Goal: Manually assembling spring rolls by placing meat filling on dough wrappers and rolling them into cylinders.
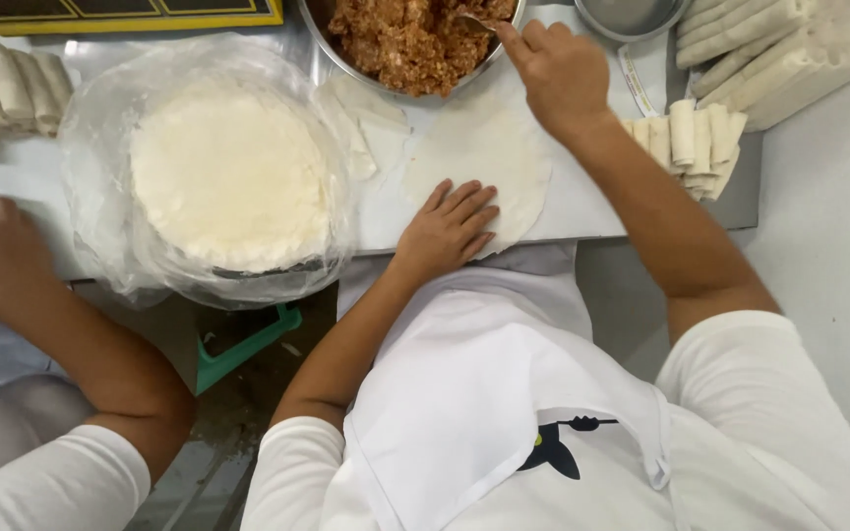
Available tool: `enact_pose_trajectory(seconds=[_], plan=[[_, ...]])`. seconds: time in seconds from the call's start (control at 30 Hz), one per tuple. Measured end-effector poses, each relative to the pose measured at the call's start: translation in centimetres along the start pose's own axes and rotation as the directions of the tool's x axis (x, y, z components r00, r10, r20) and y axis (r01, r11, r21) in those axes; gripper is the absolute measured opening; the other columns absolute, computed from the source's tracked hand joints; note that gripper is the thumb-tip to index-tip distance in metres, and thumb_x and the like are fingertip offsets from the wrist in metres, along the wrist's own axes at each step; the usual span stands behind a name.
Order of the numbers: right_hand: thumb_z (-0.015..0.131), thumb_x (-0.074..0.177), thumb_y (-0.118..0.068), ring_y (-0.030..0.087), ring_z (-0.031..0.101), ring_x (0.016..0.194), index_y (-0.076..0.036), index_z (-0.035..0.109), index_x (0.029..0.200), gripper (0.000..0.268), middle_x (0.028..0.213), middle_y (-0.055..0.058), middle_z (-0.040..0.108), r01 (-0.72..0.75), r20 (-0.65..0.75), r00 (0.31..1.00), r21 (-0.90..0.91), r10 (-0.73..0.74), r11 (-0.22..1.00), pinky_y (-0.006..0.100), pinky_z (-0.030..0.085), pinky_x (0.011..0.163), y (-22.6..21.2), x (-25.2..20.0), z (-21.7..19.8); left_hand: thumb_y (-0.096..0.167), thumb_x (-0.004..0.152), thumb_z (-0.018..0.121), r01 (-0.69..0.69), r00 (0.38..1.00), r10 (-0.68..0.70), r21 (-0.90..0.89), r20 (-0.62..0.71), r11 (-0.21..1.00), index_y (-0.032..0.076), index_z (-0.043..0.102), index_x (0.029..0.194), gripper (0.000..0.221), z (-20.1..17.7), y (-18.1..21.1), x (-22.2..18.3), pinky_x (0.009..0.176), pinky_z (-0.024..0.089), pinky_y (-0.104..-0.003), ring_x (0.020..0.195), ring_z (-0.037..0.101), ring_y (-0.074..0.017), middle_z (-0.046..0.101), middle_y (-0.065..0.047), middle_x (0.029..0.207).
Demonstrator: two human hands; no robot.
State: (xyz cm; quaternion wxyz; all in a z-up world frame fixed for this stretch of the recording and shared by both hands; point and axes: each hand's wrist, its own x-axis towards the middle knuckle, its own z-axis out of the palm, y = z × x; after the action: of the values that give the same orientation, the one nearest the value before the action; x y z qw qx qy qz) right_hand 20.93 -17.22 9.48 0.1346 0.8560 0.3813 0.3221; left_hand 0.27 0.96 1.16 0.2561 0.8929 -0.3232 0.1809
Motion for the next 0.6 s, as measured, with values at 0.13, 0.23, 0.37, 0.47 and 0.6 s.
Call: enact_pose_trajectory(seconds=[0.13, 0.23, 0.37, 0.47, 0.6], plan=[[0.070, 0.082, -0.007, 0.014, 0.057, 0.055, -0.029, 0.072, 0.122, 0.045, 0.076, -0.012, 0.064, 0.018, 0.452, 0.892, -0.012, -0.011, 1.000, 0.026, 0.035, 0.034, 2.7, 2.2, -1.1, 0.033, 0.107, 0.061, 0.003, 1.000, -0.003, -0.007, 0.001, 1.000, 0.010, 0.068, 0.127, 0.031, -0.2, 0.3, 0.4, 0.115, 0.040, -0.053, 0.136, 0.055, -0.0292, 0.059, -0.009, 0.146], [0.078, 0.065, -0.008, 0.018, 0.065, 0.061, -0.029, 0.079, 0.090, 0.034, 0.071, -0.014, 0.062, 0.012, 0.333, 0.943, -0.017, -0.006, 1.000, 0.031, 0.039, 0.037, 1.6, 2.3, 1.4, 0.033, 0.106, 0.061, 0.011, 1.000, -0.011, 0.000, 0.011, 1.000, 0.010, 0.068, 0.127, 0.031, -0.2, 0.4, 0.2, 0.115, 0.041, -0.053, 0.136, 0.055, -0.0287, 0.059, -0.008, 0.146], [0.058, 0.099, -0.006, 0.030, 0.076, 0.074, -0.026, 0.081, 0.127, 0.041, 0.092, 0.006, 0.081, -0.155, 0.541, 0.840, 0.299, -0.033, 0.942, 0.040, 0.053, 0.038, 2.4, 3.5, -2.2, 0.033, 0.106, 0.061, 0.020, 1.000, -0.020, -0.001, 0.018, 1.000, 0.010, 0.067, 0.129, 0.033, 0.1, 0.3, -0.1, 0.117, 0.039, -0.054, 0.137, 0.054, -0.0286, 0.059, -0.008, 0.147], [0.070, 0.107, -0.024, 0.020, 0.074, 0.090, -0.028, 0.085, 0.119, 0.019, 0.099, -0.008, 0.081, -0.012, 0.350, 0.932, 0.279, -0.090, 0.960, 0.034, 0.059, 0.052, 4.2, 1.3, -1.2, 0.033, 0.106, 0.062, -0.006, 1.000, 0.006, 0.018, -0.012, 1.000, 0.011, 0.068, 0.123, 0.029, -0.2, 0.3, 0.1, 0.113, 0.042, -0.052, 0.134, 0.057, -0.0280, 0.061, -0.008, 0.144], [0.059, 0.095, -0.002, 0.027, 0.075, 0.086, -0.027, 0.082, 0.120, 0.042, 0.105, -0.007, 0.080, -0.174, 0.614, 0.785, 0.345, -0.081, 0.923, 0.043, 0.058, 0.044, 1.4, 4.1, -0.9, 0.033, 0.105, 0.064, -0.022, 0.999, 0.022, 0.013, -0.040, 1.000, 0.012, 0.070, 0.122, 0.028, 0.2, 0.3, 0.2, 0.111, 0.044, -0.053, 0.132, 0.058, -0.0282, 0.062, -0.008, 0.142]])
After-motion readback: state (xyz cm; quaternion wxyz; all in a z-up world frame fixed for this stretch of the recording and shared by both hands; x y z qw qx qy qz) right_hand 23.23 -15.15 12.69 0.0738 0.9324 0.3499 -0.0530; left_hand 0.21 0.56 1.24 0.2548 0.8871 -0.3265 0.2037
